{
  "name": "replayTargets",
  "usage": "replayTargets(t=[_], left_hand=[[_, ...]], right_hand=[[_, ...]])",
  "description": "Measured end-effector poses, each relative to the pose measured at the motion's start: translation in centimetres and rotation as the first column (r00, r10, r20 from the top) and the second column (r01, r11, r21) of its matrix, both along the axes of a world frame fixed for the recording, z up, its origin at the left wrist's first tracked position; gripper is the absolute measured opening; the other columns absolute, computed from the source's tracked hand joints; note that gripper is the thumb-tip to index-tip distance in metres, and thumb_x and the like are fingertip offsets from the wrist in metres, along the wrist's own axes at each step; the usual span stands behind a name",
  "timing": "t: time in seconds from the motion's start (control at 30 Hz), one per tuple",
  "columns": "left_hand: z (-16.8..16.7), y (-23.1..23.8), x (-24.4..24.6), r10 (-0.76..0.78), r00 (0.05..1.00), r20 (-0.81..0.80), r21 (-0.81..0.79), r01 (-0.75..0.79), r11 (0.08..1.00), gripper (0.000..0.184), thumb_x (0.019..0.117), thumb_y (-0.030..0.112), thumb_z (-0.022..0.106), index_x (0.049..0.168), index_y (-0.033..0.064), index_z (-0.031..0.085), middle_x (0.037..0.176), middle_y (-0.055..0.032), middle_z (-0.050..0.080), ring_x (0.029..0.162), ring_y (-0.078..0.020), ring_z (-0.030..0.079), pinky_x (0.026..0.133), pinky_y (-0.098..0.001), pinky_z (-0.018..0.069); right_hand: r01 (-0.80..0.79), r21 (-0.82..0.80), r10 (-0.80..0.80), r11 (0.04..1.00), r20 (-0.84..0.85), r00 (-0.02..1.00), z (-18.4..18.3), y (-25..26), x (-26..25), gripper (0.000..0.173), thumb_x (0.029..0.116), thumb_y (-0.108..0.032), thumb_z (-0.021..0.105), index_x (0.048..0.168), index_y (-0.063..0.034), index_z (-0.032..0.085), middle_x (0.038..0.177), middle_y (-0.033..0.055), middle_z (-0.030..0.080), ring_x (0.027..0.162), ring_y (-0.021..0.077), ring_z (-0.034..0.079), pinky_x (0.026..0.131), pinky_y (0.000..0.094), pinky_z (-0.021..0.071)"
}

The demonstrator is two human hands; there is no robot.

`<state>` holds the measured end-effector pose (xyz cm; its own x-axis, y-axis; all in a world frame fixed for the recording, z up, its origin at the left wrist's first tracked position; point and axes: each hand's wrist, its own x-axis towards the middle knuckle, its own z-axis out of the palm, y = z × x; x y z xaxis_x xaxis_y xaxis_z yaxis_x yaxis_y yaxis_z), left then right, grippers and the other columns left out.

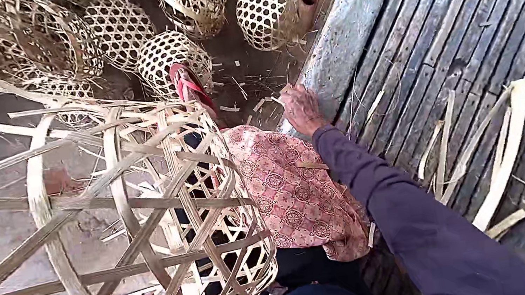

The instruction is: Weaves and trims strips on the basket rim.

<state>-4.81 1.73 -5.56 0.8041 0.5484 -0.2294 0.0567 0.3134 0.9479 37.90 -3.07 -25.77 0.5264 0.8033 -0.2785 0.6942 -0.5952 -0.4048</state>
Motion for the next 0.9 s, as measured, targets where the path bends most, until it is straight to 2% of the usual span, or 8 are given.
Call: replayTargets(t=[0.07, 0.13, 0.23, 0.3, 0.4, 0.47, 0.6, 0.9], left_hand=[[-0.3, 0.2, -0.6, 0.021, 0.999, 0.026, -0.005, -0.021, 1.0, 0.042, 0.0953, 0.027, 0.07, 0.133, 0.01, 0.066, 0.125, -0.002, 0.071, 0.096, -0.0129, 0.073, 0.081, -0.026, 0.0619], [-0.8, 0.2, -1.0, 0.045, 0.998, 0.05, -0.016, -0.044, 0.999, 0.042, 0.0947, 0.026, 0.07, 0.133, 0.0089, 0.065, 0.123, -0.0029, 0.072, 0.094, -0.0127, 0.073, 0.077, -0.0252, 0.062], [-1.4, -0.2, -1.2, 0.052, 0.994, 0.092, 0.042, -0.056, 0.998, 0.042, 0.0957, 0.026, 0.07, 0.135, 0.0118, 0.065, 0.121, -0.0041, 0.072, 0.094, -0.0134, 0.073, 0.076, -0.0254, 0.0622], [-1.4, -1.2, -0.2, 0.092, 0.988, 0.12, 0.062, -0.1, 0.993, 0.039, 0.0943, 0.027, 0.071, 0.132, 0.0155, 0.067, 0.119, -0.0031, 0.073, 0.093, -0.0123, 0.073, 0.075, -0.0244, 0.0622], [-0.1, -3.2, 1.4, 0.14, 0.98, 0.14, 0.116, -0.157, 0.981, 0.035, 0.0944, 0.028, 0.071, 0.128, 0.0179, 0.069, 0.116, -0.0017, 0.074, 0.088, -0.0122, 0.074, 0.073, -0.026, 0.0636], [0.4, -4.1, 2.4, 0.141, 0.978, 0.155, 0.174, -0.167, 0.97, 0.035, 0.0951, 0.027, 0.069, 0.128, 0.017, 0.069, 0.113, -0.0001, 0.075, 0.084, -0.0112, 0.074, 0.07, -0.0259, 0.0634], [0.3, -5.3, 2.2, 0.127, 0.979, 0.162, 0.207, -0.159, 0.965, 0.035, 0.0945, 0.027, 0.07, 0.128, 0.0175, 0.069, 0.115, 0.0003, 0.075, 0.084, -0.0102, 0.074, 0.071, -0.0258, 0.0632], [0.3, -6.4, 2.5, 0.081, 0.979, 0.186, 0.259, -0.128, 0.957, 0.037, 0.0941, 0.027, 0.071, 0.13, 0.0158, 0.068, 0.115, -0.0003, 0.074, 0.083, -0.0106, 0.074, 0.072, -0.0264, 0.0633]], right_hand=[[0.047, 0.173, -0.037, 0.984, -0.056, 0.998, 0.3, -1.5, -1.0, 0.026, 0.1002, -0.001, 0.051, 0.113, 0.0054, 0.073, 0.115, 0.0267, 0.07, 0.116, 0.046, 0.063, 0.098, 0.0583, 0.0481], [0.144, 0.354, -0.07, 0.924, -0.213, 0.975, 1.9, -3.6, -2.2, 0.025, 0.1014, -0.001, 0.05, 0.112, 0.007, 0.073, 0.109, 0.0251, 0.072, 0.107, 0.041, 0.067, 0.098, 0.0533, 0.0487], [0.229, 0.556, -0.018, 0.799, -0.358, 0.933, 6.6, -7.5, -5.5, 0.025, 0.1041, -0.006, 0.05, 0.112, 0.0057, 0.07, 0.104, 0.0166, 0.071, 0.089, 0.0194, 0.066, 0.084, 0.0343, 0.0533], [0.189, 0.653, 0.087, 0.733, -0.366, 0.927, 10.9, -11.0, -8.3, 0.022, 0.1061, -0.007, 0.049, 0.114, 0.0045, 0.065, 0.1, 0.0115, 0.065, 0.078, 0.0085, 0.06, 0.072, 0.0224, 0.0516], [0.048, 0.738, 0.249, 0.673, -0.287, 0.925, 16.6, -13.7, -12.5, 0.022, 0.1057, -0.011, 0.05, 0.111, 0.0029, 0.067, 0.097, 0.0048, 0.061, 0.081, 0.0012, 0.057, 0.071, 0.0135, 0.0489], [-0.016, 0.774, 0.336, 0.633, -0.257, 0.906, 18.5, -14.3, -14.7, 0.023, 0.1049, -0.016, 0.054, 0.104, 0.0004, 0.07, 0.094, 0.0018, 0.062, 0.086, -0.0004, 0.058, 0.074, 0.0127, 0.0482], [-0.071, 0.798, 0.453, 0.599, -0.265, 0.851, 18.7, -14.6, -18.2, 0.019, 0.1019, -0.015, 0.059, 0.097, -0.0018, 0.072, 0.088, 0.001, 0.06, 0.08, 0.0014, 0.057, 0.07, 0.0127, 0.0483], [-0.127, 0.734, 0.391, 0.667, -0.2, 0.898, 18.4, -15.3, -19.5, 0.019, 0.1006, -0.014, 0.057, 0.094, -0.0041, 0.072, 0.083, 0.0021, 0.06, 0.076, 0.0054, 0.057, 0.066, 0.0158, 0.047]])
